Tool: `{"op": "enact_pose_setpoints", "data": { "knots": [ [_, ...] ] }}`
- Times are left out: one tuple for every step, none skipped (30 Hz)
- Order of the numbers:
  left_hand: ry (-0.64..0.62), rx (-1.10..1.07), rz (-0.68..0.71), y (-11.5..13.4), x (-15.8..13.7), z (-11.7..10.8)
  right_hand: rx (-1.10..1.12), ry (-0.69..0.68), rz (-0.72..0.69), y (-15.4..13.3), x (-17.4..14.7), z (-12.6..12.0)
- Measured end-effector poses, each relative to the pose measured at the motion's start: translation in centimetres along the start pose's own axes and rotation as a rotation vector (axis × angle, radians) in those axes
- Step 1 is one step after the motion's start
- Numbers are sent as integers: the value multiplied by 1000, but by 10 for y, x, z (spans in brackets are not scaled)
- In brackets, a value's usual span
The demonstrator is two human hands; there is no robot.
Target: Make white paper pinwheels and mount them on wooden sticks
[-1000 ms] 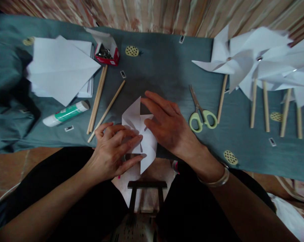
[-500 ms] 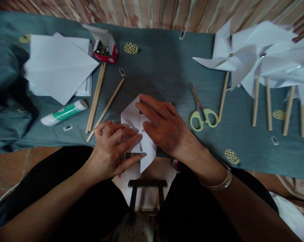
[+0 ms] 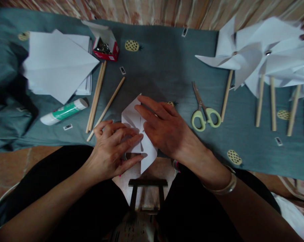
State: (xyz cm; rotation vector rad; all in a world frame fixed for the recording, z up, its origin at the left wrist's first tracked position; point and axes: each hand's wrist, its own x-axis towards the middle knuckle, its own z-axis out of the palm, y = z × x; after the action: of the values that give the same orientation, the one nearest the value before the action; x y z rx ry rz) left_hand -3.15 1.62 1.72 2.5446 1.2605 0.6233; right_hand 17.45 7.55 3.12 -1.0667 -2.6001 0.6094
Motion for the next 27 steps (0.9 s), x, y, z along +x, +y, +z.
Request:
{"op": "enact_pose_setpoints", "data": {
  "knots": [
    [0,-1,0,0,0,0,4,-5,5,-1,1,0],
    [1,-2,1,0,0,0,8,-12,14,-1,1,-1],
    [1,-2,-1,0,0,-1,9,-20,23,-2,1,-1],
    [-2,-2,-7,0,1,-1,6,-24,30,-2,2,-1],
    [-7,-2,-13,1,1,-1,0,-23,31,-3,2,-1],
    [-11,-1,-21,1,1,-1,-6,-21,27,-3,2,-1],
    [-11,-1,-25,1,1,-2,-12,-18,21,-3,1,-1],
    [-14,0,-27,1,1,-2,-19,-16,12,-3,1,-1],
    [-12,0,-24,1,0,-2,-26,-15,2,-3,1,-1],
    [-7,0,-17,1,0,-1,-34,-12,-7,-3,1,-1],
    [0,-1,-9,1,0,-1,-44,-11,-16,-3,1,-1],
    [7,-2,-2,1,0,-1,-55,-6,-25,-3,1,-1],
    [9,-3,0,1,0,-1,-67,2,-34,-3,2,0],
    [12,-3,1,0,0,-1,-78,12,-45,-3,2,0],
    [18,-3,2,0,0,-1,-93,21,-57,-3,2,0],
    [17,-3,1,0,0,-1,-113,31,-70,-3,2,0],
    [18,-4,1,1,0,-1,-142,42,-84,-2,2,0],
    [17,-4,-2,1,0,-2,-182,55,-102,-2,1,1],
    [19,-6,-3,1,0,-2,-230,74,-127,-1,1,1],
    [23,-6,-3,1,1,-3,-280,95,-155,-1,1,2],
    [26,-4,-3,1,1,-3,-321,116,-183,0,0,2],
    [30,1,-6,1,1,-4,-342,129,-204,0,0,2],
    [36,6,-8,1,2,-4,-339,128,-210,-1,0,2],
    [35,12,-13,1,2,-4,-315,112,-200,-1,0,2],
    [36,17,-14,1,3,-4,-278,85,-173,-2,0,1],
    [31,20,-18,1,3,-4,-240,55,-140,-3,0,0],
    [22,20,-19,2,4,-4,-207,26,-112,-4,1,-1]
  ]
}}
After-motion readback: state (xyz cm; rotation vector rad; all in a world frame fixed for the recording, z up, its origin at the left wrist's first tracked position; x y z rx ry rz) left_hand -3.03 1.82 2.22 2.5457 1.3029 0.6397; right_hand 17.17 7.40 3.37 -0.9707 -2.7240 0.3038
